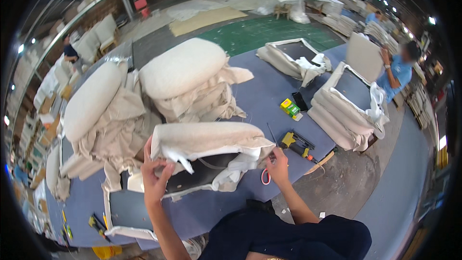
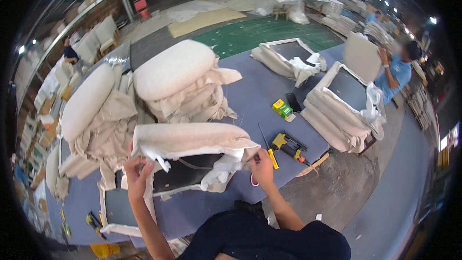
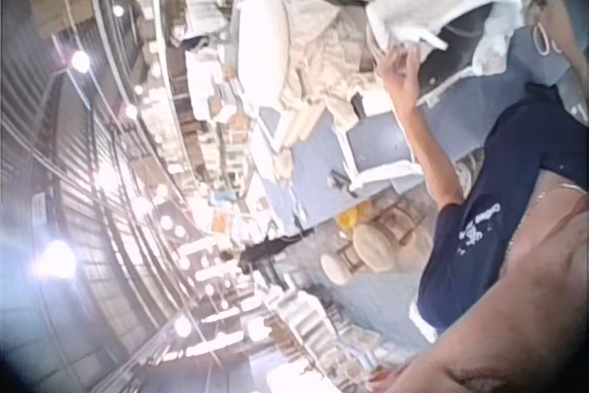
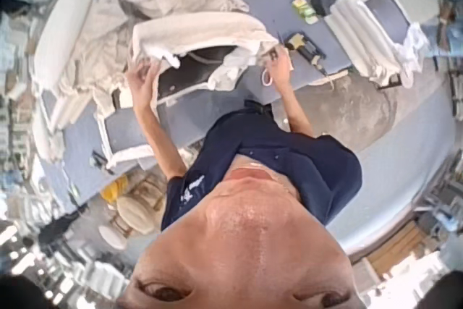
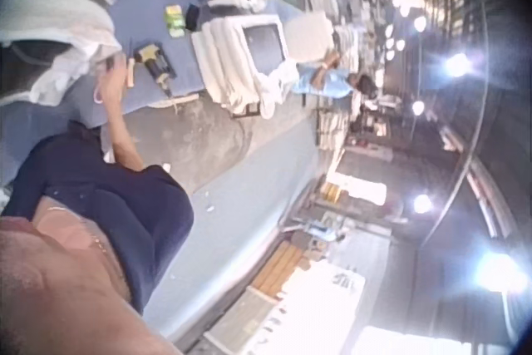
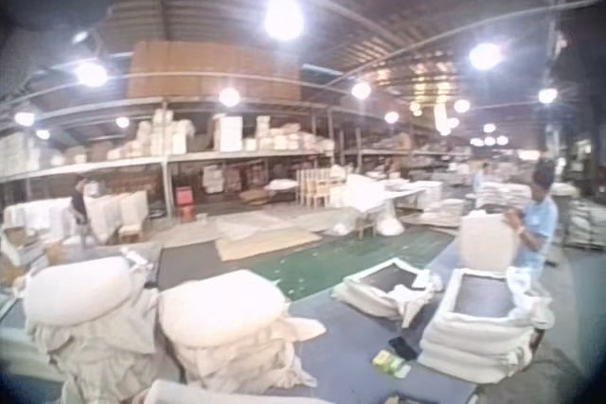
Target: The person wraps a cylindrical foam cushion with beige fabric, using a staple gun to secure the material to the foam. They trim excess fabric with scissors and smooth the surface to ensure a tight fit. The process involves repeated folding, stapling, and cutting to finish the cushion cover.
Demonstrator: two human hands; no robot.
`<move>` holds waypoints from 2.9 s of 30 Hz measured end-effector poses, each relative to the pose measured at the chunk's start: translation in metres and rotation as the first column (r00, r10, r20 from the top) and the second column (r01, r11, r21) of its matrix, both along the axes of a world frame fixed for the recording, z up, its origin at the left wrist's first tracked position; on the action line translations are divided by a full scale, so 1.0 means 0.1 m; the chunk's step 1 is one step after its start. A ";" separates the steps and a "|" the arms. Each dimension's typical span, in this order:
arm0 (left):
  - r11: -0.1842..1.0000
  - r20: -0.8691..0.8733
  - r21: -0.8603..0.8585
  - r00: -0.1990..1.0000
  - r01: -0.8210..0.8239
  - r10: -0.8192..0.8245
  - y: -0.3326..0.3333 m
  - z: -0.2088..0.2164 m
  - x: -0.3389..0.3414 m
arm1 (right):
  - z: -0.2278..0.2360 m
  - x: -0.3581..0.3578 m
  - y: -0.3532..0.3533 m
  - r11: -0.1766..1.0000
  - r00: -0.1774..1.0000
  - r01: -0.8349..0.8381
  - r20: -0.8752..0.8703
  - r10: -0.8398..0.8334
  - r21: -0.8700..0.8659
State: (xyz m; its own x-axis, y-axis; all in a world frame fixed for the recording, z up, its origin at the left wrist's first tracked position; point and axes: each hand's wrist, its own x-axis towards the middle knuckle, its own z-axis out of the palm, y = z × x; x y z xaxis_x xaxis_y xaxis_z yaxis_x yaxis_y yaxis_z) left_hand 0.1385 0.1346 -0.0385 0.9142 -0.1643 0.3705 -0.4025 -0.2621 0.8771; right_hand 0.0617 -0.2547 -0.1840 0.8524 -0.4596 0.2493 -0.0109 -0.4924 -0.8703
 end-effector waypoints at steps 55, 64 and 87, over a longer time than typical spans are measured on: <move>0.998 0.179 0.067 0.984 -0.003 -0.009 -0.70 0.26 0.06 | 0.78 0.17 0.50 0.756 0.616 -0.576 0.441 0.652 -0.313; 0.985 0.269 0.154 0.963 -0.073 0.030 -0.80 0.40 -0.24 | 1.70 0.53 0.94 0.815 0.629 -0.477 0.520 0.578 -0.328; 0.949 0.274 0.310 0.950 0.059 -0.149 -0.92 0.51 -0.42 | 1.54 0.03 1.18 0.875 0.771 -0.483 0.481 0.417 0.017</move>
